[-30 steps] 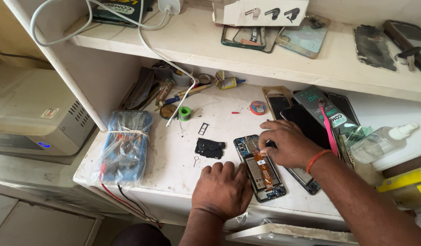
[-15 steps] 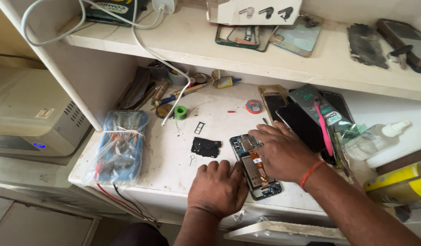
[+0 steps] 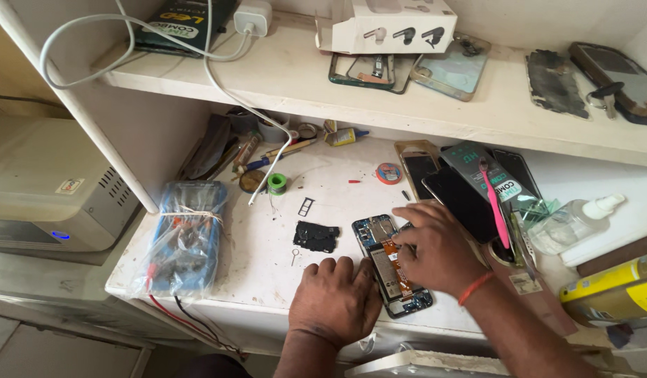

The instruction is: The person disassembles a smartphone, removes the back cover and battery, and then reassembles it by placing the battery back and snapping the back cover on. The person handles the phone, battery, and back cover throughout the process.

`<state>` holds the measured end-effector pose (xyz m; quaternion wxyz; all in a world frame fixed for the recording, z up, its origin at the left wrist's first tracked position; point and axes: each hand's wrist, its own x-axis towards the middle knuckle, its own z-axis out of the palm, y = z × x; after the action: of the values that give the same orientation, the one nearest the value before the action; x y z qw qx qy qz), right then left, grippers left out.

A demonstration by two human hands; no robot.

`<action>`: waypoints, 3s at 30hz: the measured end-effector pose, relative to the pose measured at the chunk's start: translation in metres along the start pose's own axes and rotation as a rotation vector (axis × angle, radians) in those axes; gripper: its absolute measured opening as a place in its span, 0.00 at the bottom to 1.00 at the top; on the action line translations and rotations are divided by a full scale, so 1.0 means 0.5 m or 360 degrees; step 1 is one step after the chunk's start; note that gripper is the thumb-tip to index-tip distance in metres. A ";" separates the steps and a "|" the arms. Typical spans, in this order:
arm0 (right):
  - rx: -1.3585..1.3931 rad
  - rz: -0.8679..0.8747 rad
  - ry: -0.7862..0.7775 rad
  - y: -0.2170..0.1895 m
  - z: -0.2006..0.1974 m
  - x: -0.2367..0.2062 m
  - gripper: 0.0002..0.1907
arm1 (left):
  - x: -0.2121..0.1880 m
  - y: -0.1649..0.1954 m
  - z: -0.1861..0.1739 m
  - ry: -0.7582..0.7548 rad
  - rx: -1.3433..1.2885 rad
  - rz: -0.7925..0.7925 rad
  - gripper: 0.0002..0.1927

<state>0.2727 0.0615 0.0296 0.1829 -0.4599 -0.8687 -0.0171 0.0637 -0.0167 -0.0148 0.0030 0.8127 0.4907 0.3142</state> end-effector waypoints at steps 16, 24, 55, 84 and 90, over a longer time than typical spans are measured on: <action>0.0050 -0.0066 0.0409 -0.050 0.014 -0.044 0.18 | 0.001 0.000 -0.001 -0.0056 -0.0008 -0.0014 0.21; 0.0076 -0.0048 0.0317 -0.037 0.019 -0.046 0.17 | 0.000 -0.001 -0.001 -0.0057 -0.0012 -0.0014 0.21; 0.0250 -0.0043 0.0218 -0.014 0.008 -0.057 0.18 | -0.002 -0.002 -0.002 -0.0007 -0.0012 -0.0001 0.21; 0.0054 0.0013 0.0532 -0.083 0.007 -0.124 0.18 | 0.000 0.000 -0.003 -0.0083 -0.0012 -0.0024 0.22; 0.0011 0.0023 0.0476 -0.084 0.010 -0.115 0.20 | 0.001 -0.001 -0.002 -0.0053 -0.0025 -0.0006 0.22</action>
<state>0.2666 -0.0073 0.0118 0.3120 -0.4579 -0.8285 -0.0810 0.0629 -0.0162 -0.0139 0.0183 0.8168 0.4897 0.3046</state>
